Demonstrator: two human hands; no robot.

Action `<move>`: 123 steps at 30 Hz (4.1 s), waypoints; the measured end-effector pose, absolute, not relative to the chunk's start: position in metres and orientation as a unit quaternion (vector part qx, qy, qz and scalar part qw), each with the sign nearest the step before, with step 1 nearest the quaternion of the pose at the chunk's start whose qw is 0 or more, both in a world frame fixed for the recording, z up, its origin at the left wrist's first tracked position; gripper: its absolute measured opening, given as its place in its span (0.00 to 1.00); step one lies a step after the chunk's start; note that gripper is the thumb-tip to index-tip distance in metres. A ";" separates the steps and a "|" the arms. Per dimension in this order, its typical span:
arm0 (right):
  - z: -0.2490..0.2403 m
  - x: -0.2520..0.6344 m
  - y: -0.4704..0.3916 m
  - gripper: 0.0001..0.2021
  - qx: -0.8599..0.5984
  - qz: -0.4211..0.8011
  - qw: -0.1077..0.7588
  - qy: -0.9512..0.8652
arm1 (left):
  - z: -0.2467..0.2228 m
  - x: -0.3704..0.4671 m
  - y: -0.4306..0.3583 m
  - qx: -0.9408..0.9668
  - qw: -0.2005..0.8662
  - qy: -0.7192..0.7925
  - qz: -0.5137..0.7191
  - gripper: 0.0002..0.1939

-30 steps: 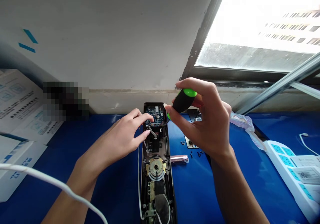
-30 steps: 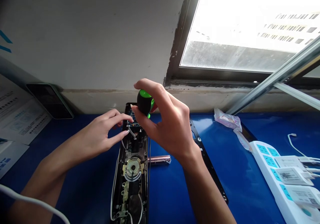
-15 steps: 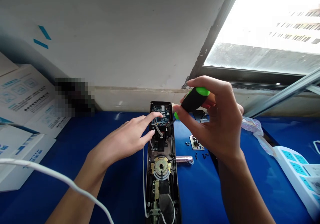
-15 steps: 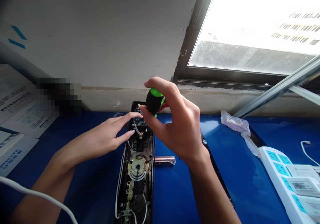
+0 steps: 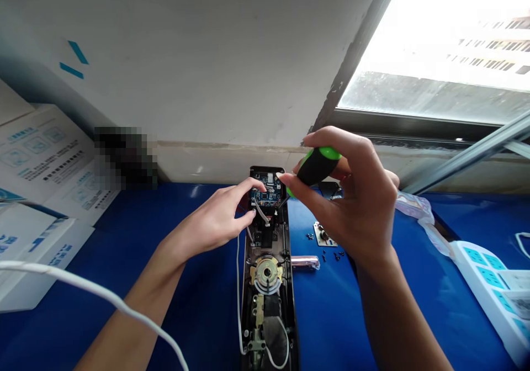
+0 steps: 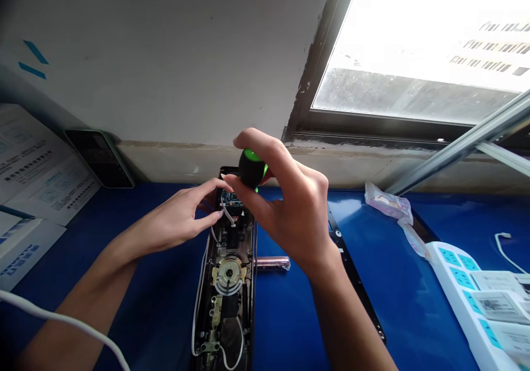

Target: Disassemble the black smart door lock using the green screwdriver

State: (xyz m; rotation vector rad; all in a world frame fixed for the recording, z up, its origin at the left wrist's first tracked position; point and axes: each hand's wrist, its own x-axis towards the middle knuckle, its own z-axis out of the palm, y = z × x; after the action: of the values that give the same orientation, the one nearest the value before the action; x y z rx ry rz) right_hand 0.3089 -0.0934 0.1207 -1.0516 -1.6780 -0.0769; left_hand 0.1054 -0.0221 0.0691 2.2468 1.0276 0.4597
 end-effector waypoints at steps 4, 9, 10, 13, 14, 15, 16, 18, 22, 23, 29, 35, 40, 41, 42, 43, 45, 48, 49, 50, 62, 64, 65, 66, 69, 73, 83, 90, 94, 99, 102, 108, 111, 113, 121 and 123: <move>0.128 0.316 -0.099 0.21 -0.402 0.067 0.530 -0.744 | 0.071 0.105 -0.021 0.853 0.310 0.382 0.174 0.22; 0.129 0.320 -0.100 0.26 -0.426 0.093 0.508 -0.743 | 0.072 0.106 -0.026 0.862 0.268 0.404 0.150 0.20; 0.128 0.321 -0.099 0.26 -0.433 0.092 0.508 -0.739 | 0.073 0.107 -0.027 0.863 0.262 0.409 0.139 0.19; 0.129 0.321 -0.099 0.25 -0.449 0.059 0.504 -0.735 | 0.074 0.108 -0.030 0.862 0.262 0.419 0.115 0.17; 0.130 0.321 -0.099 0.23 -0.456 0.040 0.500 -0.735 | 0.074 0.108 -0.031 0.861 0.265 0.419 0.113 0.17; 0.131 0.321 -0.100 0.22 -0.463 0.021 0.495 -0.735 | 0.074 0.108 -0.032 0.861 0.268 0.417 0.112 0.17; 0.132 0.321 -0.100 0.21 -0.469 0.006 0.489 -0.735 | 0.074 0.108 -0.032 0.861 0.271 0.416 0.111 0.17; 0.133 0.321 -0.101 0.20 -0.478 -0.011 0.480 -0.735 | 0.075 0.108 -0.032 0.861 0.274 0.414 0.110 0.17; 0.132 0.323 -0.101 0.17 -0.496 -0.059 0.472 -0.726 | 0.075 0.108 -0.032 0.860 0.279 0.413 0.108 0.17; 0.131 0.323 -0.100 0.16 -0.501 -0.076 0.475 -0.720 | 0.075 0.108 -0.032 0.860 0.280 0.412 0.108 0.17; 0.130 0.325 -0.102 0.21 -0.504 -0.047 0.475 -0.720 | 0.075 0.107 -0.032 0.860 0.283 0.411 0.110 0.16; 0.133 0.325 -0.105 0.30 -0.483 -0.012 0.470 -0.739 | 0.075 0.106 -0.030 0.860 0.293 0.405 0.106 0.16; 0.130 0.323 -0.103 0.20 -0.502 -0.073 0.475 -0.719 | 0.074 0.106 -0.030 0.860 0.296 0.400 0.109 0.15; 0.130 0.322 -0.102 0.18 -0.506 -0.077 0.480 -0.712 | 0.074 0.105 -0.030 0.861 0.297 0.399 0.111 0.16; 0.130 0.322 -0.102 0.17 -0.510 -0.077 0.485 -0.706 | 0.073 0.105 -0.030 0.860 0.298 0.399 0.112 0.16; 0.130 0.321 -0.102 0.17 -0.513 -0.074 0.487 -0.703 | 0.073 0.105 -0.030 0.859 0.301 0.399 0.112 0.16; 0.130 0.321 -0.102 0.20 -0.514 -0.065 0.485 -0.704 | 0.073 0.105 -0.030 0.856 0.307 0.403 0.109 0.17; 0.132 0.321 -0.102 0.22 -0.506 -0.055 0.480 -0.714 | 0.074 0.106 -0.031 0.851 0.311 0.410 0.104 0.17; 0.132 0.321 -0.102 0.22 -0.503 -0.053 0.480 -0.717 | 0.075 0.106 -0.031 0.850 0.312 0.412 0.104 0.17; 0.132 0.321 -0.102 0.22 -0.501 -0.050 0.478 -0.719 | 0.075 0.106 -0.032 0.849 0.313 0.413 0.104 0.17; 0.133 0.321 -0.103 0.20 -0.493 -0.045 0.471 -0.730 | 0.072 0.108 -0.030 0.846 0.326 0.405 0.117 0.16; 0.133 0.322 -0.103 0.20 -0.491 -0.045 0.470 -0.732 | 0.073 0.109 -0.029 0.841 0.340 0.407 0.108 0.17; 0.133 0.322 -0.103 0.20 -0.492 -0.045 0.469 -0.732 | 0.074 0.109 -0.029 0.838 0.347 0.408 0.102 0.17; 0.133 0.322 -0.102 0.20 -0.493 -0.047 0.469 -0.731 | 0.074 0.108 -0.029 0.836 0.353 0.408 0.098 0.18; 0.132 0.323 -0.102 0.20 -0.497 -0.049 0.468 -0.729 | 0.076 0.107 -0.028 0.833 0.363 0.407 0.096 0.18; 0.132 0.323 -0.102 0.22 -0.492 -0.044 0.472 -0.730 | 0.077 0.106 -0.028 0.831 0.370 0.402 0.103 0.18; 0.132 0.320 -0.102 0.24 -0.487 -0.032 0.471 -0.734 | 0.081 0.110 -0.032 0.809 0.390 0.432 0.086 0.20; 0.129 0.320 -0.102 0.22 -0.518 -0.055 0.470 -0.713 | 0.081 0.108 -0.032 0.812 0.385 0.431 0.075 0.19; 0.129 0.321 -0.100 0.21 -0.522 -0.055 0.478 -0.705 | 0.083 0.109 -0.032 0.815 0.382 0.430 0.069 0.19; 0.130 0.321 -0.101 0.31 -0.507 -0.020 0.481 -0.715 | 0.084 0.109 -0.032 0.812 0.383 0.437 0.061 0.20; 0.130 0.321 -0.101 0.31 -0.504 -0.026 0.476 -0.720 | 0.083 0.108 -0.032 0.813 0.382 0.435 0.058 0.20; 0.128 0.322 -0.101 0.21 -0.514 -0.068 0.468 -0.716 | 0.082 0.107 -0.031 0.818 0.371 0.433 0.072 0.20; 0.129 0.322 -0.102 0.23 -0.512 -0.062 0.466 -0.719 | 0.084 0.107 -0.031 0.820 0.369 0.431 0.074 0.20; 0.130 0.322 -0.102 0.27 -0.500 -0.046 0.468 -0.727 | 0.084 0.107 -0.031 0.821 0.367 0.432 0.072 0.20; 0.129 0.321 -0.103 0.27 -0.496 -0.042 0.466 -0.732 | 0.083 0.105 -0.030 0.828 0.355 0.429 0.069 0.22; 0.128 0.321 -0.103 0.26 -0.513 -0.051 0.464 -0.720 | 0.084 0.105 -0.030 0.829 0.354 0.427 0.069 0.23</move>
State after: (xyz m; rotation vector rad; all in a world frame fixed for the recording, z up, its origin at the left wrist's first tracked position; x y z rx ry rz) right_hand 0.3207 -0.1032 0.1276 -1.2601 -1.7694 -0.1263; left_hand 0.1050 -0.0303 0.0837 2.1436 1.1049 0.1786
